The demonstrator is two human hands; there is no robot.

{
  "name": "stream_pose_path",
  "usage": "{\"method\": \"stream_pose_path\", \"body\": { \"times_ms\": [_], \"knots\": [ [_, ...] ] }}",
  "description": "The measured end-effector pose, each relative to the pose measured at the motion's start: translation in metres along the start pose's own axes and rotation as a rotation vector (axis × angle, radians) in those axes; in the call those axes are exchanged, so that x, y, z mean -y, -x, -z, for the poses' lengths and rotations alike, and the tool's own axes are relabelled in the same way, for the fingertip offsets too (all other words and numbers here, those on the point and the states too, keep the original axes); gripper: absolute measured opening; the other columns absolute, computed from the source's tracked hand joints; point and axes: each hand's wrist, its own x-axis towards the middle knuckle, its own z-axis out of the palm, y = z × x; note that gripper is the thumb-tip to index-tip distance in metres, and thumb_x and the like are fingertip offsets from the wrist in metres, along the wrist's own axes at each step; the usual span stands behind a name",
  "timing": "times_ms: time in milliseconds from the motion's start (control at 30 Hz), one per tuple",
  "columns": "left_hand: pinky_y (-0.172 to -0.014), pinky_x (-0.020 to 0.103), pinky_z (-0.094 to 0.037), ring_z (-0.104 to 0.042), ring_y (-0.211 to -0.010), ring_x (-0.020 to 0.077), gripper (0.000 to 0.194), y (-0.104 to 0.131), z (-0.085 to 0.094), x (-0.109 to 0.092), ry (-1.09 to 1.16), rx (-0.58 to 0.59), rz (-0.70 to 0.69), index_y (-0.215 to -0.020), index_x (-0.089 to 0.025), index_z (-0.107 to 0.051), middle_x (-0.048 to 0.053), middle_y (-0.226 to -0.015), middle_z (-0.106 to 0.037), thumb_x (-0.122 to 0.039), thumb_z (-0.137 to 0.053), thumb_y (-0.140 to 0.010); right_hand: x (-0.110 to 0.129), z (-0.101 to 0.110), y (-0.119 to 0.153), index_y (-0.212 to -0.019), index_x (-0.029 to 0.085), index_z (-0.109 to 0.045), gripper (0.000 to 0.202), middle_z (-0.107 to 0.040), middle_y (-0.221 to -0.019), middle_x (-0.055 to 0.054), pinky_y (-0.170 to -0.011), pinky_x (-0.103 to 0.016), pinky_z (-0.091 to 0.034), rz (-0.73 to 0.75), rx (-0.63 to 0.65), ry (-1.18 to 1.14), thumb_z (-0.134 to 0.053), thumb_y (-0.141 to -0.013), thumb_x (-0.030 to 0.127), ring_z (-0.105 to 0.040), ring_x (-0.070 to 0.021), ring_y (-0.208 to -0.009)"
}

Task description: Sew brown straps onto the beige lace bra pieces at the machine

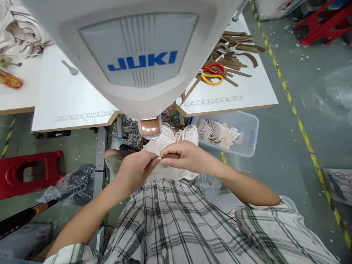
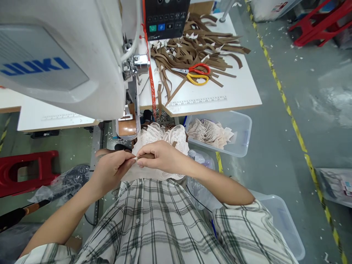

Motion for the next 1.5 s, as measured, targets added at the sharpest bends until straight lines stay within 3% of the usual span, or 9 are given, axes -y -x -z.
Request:
{"method": "stream_pose_path", "body": {
  "times_ms": [200,400,533,667,1000,1167,1267,1333,1500],
  "knots": [
    [-0.059,0.025,-0.04,-0.058,-0.064,0.0137,0.025,-0.001,-0.008,-0.006,-0.054,-0.094,0.043,-0.086,-0.018,-0.059,0.001,-0.072,-0.063,-0.028,-0.041,-0.1,0.002,-0.009,0.003,-0.085,0.018,-0.07,0.01,-0.061,-0.072,0.002,-0.063,-0.022,-0.035,0.085,-0.222,0.122,-0.062,-0.088,0.024,-0.053,-0.0097,-0.066],
    [-0.054,0.021,-0.037,-0.056,-0.059,0.0097,0.02,-0.015,0.001,-0.006,-0.043,-0.221,0.17,-0.093,-0.019,-0.063,-0.002,-0.071,-0.065,-0.032,-0.049,-0.099,0.018,0.015,-0.025,-0.067,0.018,-0.056,0.015,-0.037,-0.057,0.006,-0.058,-0.024,-0.026,0.191,-0.247,0.279,-0.059,-0.081,0.018,-0.039,-0.0087,-0.058],
    [-0.054,0.023,-0.033,-0.054,-0.057,0.0098,0.017,-0.021,0.012,0.018,-0.39,-0.418,-0.096,-0.109,-0.021,-0.065,-0.003,-0.066,-0.063,-0.023,-0.056,-0.095,0.039,0.039,-0.049,-0.059,0.019,-0.04,0.027,-0.029,-0.054,0.007,-0.056,-0.028,-0.019,0.102,-0.218,0.397,-0.057,-0.079,0.019,-0.028,-0.0084,-0.054],
    [-0.056,0.026,-0.035,-0.055,-0.061,0.0113,0.037,-0.022,0.02,0.041,-0.583,-0.413,-0.338,-0.122,-0.027,-0.064,-0.002,-0.072,-0.064,-0.01,-0.054,-0.09,0.053,0.043,-0.056,-0.057,0.019,-0.03,0.033,-0.027,-0.052,0.006,-0.057,-0.03,-0.016,0.057,-0.176,0.532,-0.056,-0.078,0.019,-0.021,-0.0093,-0.054],
    [-0.054,0.027,-0.035,-0.05,-0.057,0.0118,0.04,-0.03,0.028,0.064,-0.648,-0.39,-0.544,-0.121,-0.022,-0.064,-0.001,-0.071,-0.063,-0.007,-0.058,-0.085,0.054,0.038,-0.056,-0.057,0.019,-0.029,0.032,-0.028,-0.054,0.005,-0.056,-0.031,-0.013,0.06,-0.212,0.594,-0.052,-0.079,0.022,-0.019,-0.0092,-0.054],
    [-0.053,0.024,-0.032,-0.048,-0.055,0.0108,0.034,-0.038,0.033,0.06,-0.652,-0.351,-0.535,-0.112,-0.024,-0.067,-0.003,-0.065,-0.058,-0.007,-0.053,-0.086,0.049,0.038,-0.052,-0.062,0.018,-0.05,0.023,-0.041,-0.058,0.003,-0.056,-0.03,-0.02,0.082,-0.215,0.623,-0.053,-0.085,0.021,-0.029,-0.0104,-0.055],
    [-0.047,0.026,-0.022,-0.039,-0.05,0.0116,0.031,-0.04,0.037,0.051,-0.692,-0.282,-0.435,-0.107,-0.024,-0.069,-0.004,-0.057,-0.047,-0.009,-0.049,-0.088,0.027,0.024,-0.046,-0.093,0.019,-0.067,0.014,-0.061,-0.086,-0.004,-0.071,-0.03,-0.037,0.235,-0.433,0.679,-0.055,-0.091,0.027,-0.05,-0.0163,-0.077],
    [-0.046,0.027,-0.018,-0.036,-0.049,0.0123,0.03,-0.04,0.039,0.046,-0.698,-0.223,-0.378,-0.105,-0.023,-0.069,-0.004,-0.056,-0.044,-0.01,-0.048,-0.089,0.008,0.009,-0.042,-0.108,0.025,-0.067,0.019,-0.062,-0.106,-0.007,-0.086,-0.036,-0.041,0.354,-0.655,0.729,-0.057,-0.093,0.03,-0.054,-0.0211,-0.097],
    [-0.048,0.025,-0.024,-0.043,-0.053,0.0112,0.033,-0.04,0.048,0.055,-0.573,-0.152,-0.415,-0.115,-0.024,-0.066,-0.003,-0.065,-0.055,-0.012,-0.046,-0.092,-0.014,-0.016,-0.041,-0.106,0.03,-0.072,0.021,-0.06,-0.095,-0.004,-0.093,-0.038,-0.042,0.452,-0.954,0.737,-0.063,-0.088,0.024,-0.055,-0.0197,-0.097]
  ]
}}
